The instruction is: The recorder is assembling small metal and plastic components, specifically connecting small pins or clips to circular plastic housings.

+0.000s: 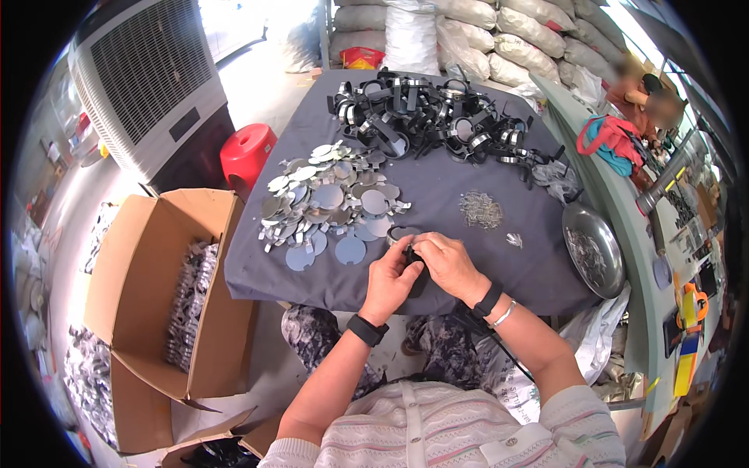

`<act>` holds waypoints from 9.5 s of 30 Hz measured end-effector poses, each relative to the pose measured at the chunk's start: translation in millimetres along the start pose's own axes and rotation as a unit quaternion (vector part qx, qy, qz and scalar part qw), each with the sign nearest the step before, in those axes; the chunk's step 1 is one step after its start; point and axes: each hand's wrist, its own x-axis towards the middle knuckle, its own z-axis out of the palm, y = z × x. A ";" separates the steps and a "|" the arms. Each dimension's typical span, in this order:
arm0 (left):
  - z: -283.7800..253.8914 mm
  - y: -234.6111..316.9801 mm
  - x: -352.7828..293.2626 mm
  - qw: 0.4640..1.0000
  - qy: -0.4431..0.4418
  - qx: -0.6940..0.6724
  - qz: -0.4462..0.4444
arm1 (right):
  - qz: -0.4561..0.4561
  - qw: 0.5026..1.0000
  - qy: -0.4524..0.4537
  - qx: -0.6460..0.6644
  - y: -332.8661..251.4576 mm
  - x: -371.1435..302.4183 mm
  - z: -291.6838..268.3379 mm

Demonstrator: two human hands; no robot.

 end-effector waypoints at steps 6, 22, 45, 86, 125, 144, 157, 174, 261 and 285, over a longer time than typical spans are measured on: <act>-3.3 -3.7 2.0 0.999 0.030 -0.032 0.002 | -0.004 0.999 0.030 0.033 -7.7 3.3 6.3; 1.6 7.5 8.1 0.998 0.047 -0.010 -0.028 | 0.188 0.973 -0.130 -0.026 59.5 -31.3 -29.9; -2.0 0.8 8.0 0.999 0.030 -0.022 -0.039 | 0.189 0.950 0.006 0.250 -11.6 4.8 -29.3; 5.6 7.5 5.7 0.994 0.082 -0.016 -0.065 | 0.291 0.952 -0.003 -0.101 92.7 -57.9 -89.2; 4.6 6.3 7.9 0.995 0.082 -0.002 -0.049 | 0.421 0.725 0.086 0.539 -1.6 -10.7 9.0; 0.8 3.9 7.9 0.996 0.063 -0.017 -0.062 | 0.435 0.771 0.143 0.444 -21.0 -0.5 12.0; 0.0 3.1 9.6 0.996 0.059 -0.030 -0.057 | 0.386 0.844 0.022 0.372 -8.5 -6.6 8.3; -0.3 4.0 6.1 0.995 0.062 -0.040 -0.068 | 0.161 0.970 0.036 0.178 3.2 -5.2 11.9; -32.9 22.9 17.2 0.983 -0.025 -0.049 -0.173 | 0.352 0.878 -0.045 0.322 -10.2 -5.6 -62.1; -17.6 -6.0 10.7 0.982 -0.001 0.152 0.113 | 0.162 0.955 -0.046 0.243 -2.9 11.1 -15.5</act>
